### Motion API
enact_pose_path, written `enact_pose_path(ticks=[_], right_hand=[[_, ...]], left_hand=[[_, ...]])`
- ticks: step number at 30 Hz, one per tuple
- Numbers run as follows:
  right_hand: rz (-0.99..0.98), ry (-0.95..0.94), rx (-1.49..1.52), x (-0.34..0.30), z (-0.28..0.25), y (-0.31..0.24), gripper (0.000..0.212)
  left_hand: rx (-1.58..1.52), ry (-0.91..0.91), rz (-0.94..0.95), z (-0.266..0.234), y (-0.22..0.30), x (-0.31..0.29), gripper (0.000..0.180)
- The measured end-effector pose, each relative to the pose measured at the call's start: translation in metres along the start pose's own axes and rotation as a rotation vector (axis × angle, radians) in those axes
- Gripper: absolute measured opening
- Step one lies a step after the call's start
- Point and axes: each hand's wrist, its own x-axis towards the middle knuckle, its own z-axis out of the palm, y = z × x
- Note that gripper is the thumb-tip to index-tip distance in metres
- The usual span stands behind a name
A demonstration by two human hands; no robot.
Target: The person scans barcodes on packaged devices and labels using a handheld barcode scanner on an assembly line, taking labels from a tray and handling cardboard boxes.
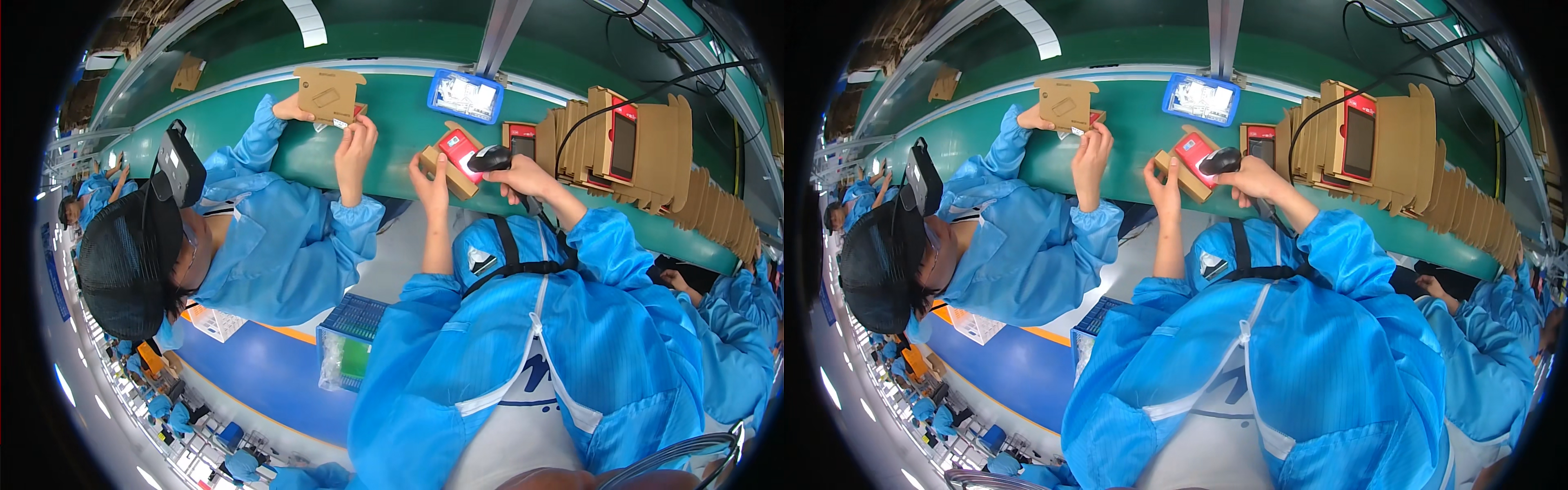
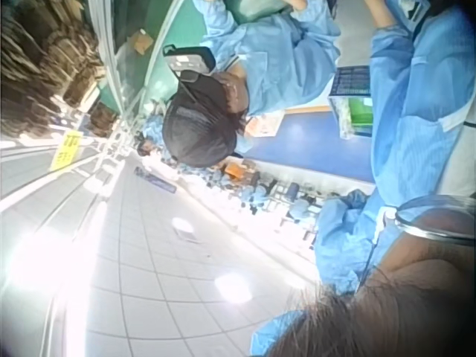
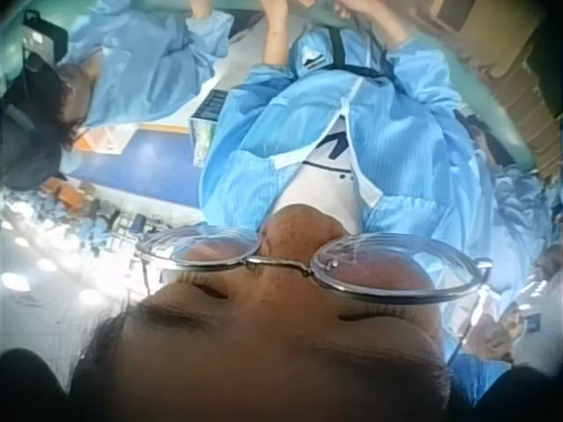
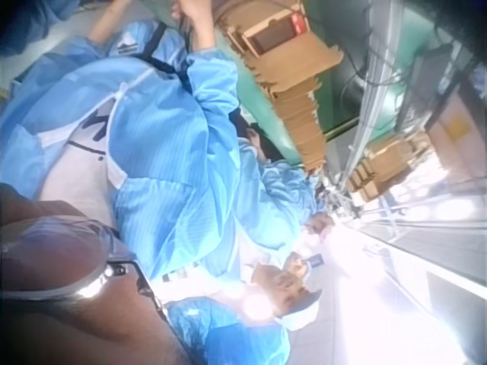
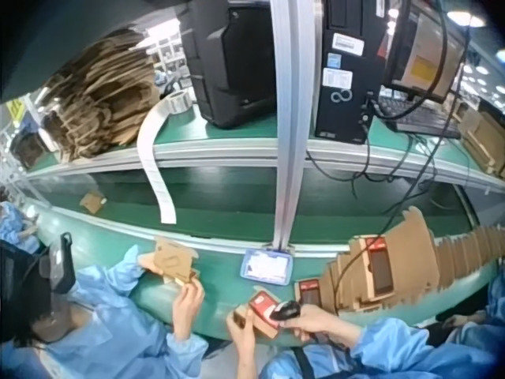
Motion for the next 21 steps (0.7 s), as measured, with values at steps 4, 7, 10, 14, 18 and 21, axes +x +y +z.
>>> enact_pose_path(ticks=[4, 7, 10, 14, 18, 21], right_hand=[[0.013, -0.013, 0.063, -0.001, -0.005, -0.009, 0.038], [0.051, 0.019, 0.022, -0.003, -0.004, -0.016, 0.038], [-0.065, -0.023, 0.047, -0.008, -0.004, -0.011, 0.035], [-0.132, 0.131, 0.008, -0.009, 0.000, 0.004, 0.038], [-0.316, 0.294, 0.059, 0.003, 0.016, 0.022, 0.041], [-0.311, 0.266, -0.044, 0.020, 0.019, 0.034, 0.047]], left_hand=[[0.220, -0.005, 0.046, 0.000, 0.017, -0.002, 0.069], [0.368, -0.006, 0.062, -0.001, 0.031, -0.005, 0.069], [0.462, -0.011, 0.055, -0.002, 0.033, -0.006, 0.070], [0.576, -0.005, 0.108, -0.010, 0.021, -0.004, 0.070], [0.308, -0.108, 0.061, -0.023, 0.011, 0.001, 0.064], [0.444, -0.053, 0.093, -0.026, 0.010, 0.004, 0.060]])
